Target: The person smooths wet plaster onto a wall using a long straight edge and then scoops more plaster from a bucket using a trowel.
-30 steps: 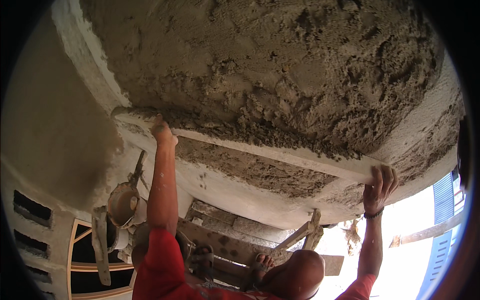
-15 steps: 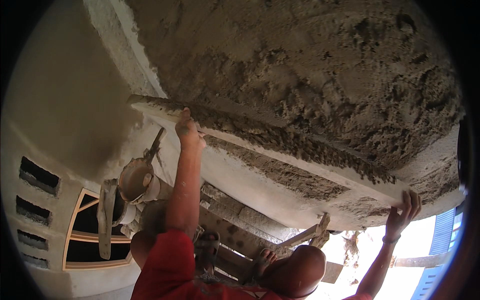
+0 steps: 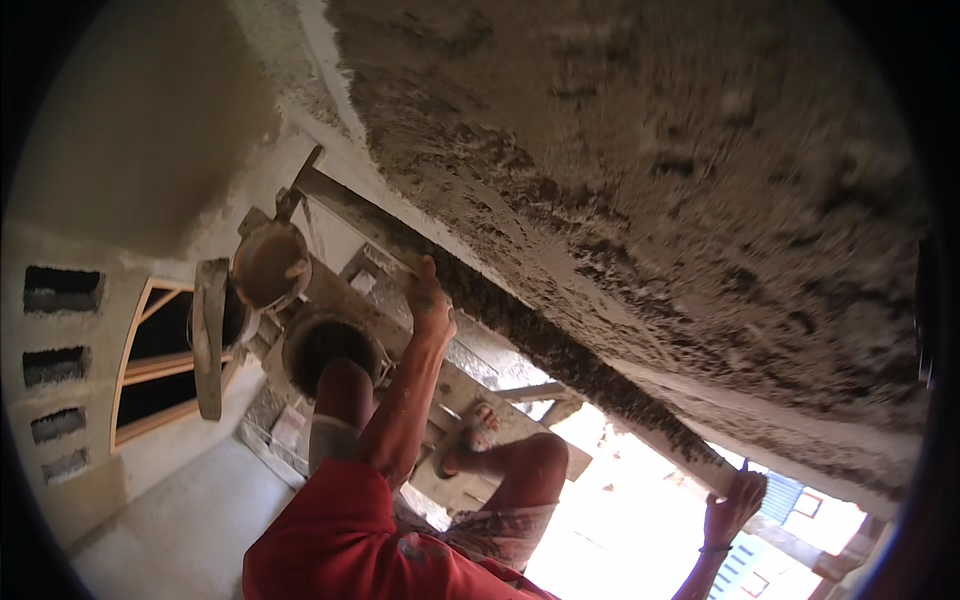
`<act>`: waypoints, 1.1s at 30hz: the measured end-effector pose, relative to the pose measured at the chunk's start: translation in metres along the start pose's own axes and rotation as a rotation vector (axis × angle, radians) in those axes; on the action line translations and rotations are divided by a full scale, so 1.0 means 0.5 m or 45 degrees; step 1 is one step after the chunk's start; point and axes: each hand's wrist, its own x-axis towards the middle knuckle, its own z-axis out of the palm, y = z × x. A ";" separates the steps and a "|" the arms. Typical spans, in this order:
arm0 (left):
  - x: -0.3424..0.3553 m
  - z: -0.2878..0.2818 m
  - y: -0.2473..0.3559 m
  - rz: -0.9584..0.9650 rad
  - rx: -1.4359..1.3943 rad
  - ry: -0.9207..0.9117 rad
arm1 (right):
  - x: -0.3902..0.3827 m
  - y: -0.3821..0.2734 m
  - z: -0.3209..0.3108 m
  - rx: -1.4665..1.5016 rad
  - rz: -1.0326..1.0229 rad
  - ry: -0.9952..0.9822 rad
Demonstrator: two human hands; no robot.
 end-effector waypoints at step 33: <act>-0.278 -0.337 -0.016 -0.202 -1.103 -0.066 | 0.273 -0.190 -1.219 -0.231 -1.466 -0.323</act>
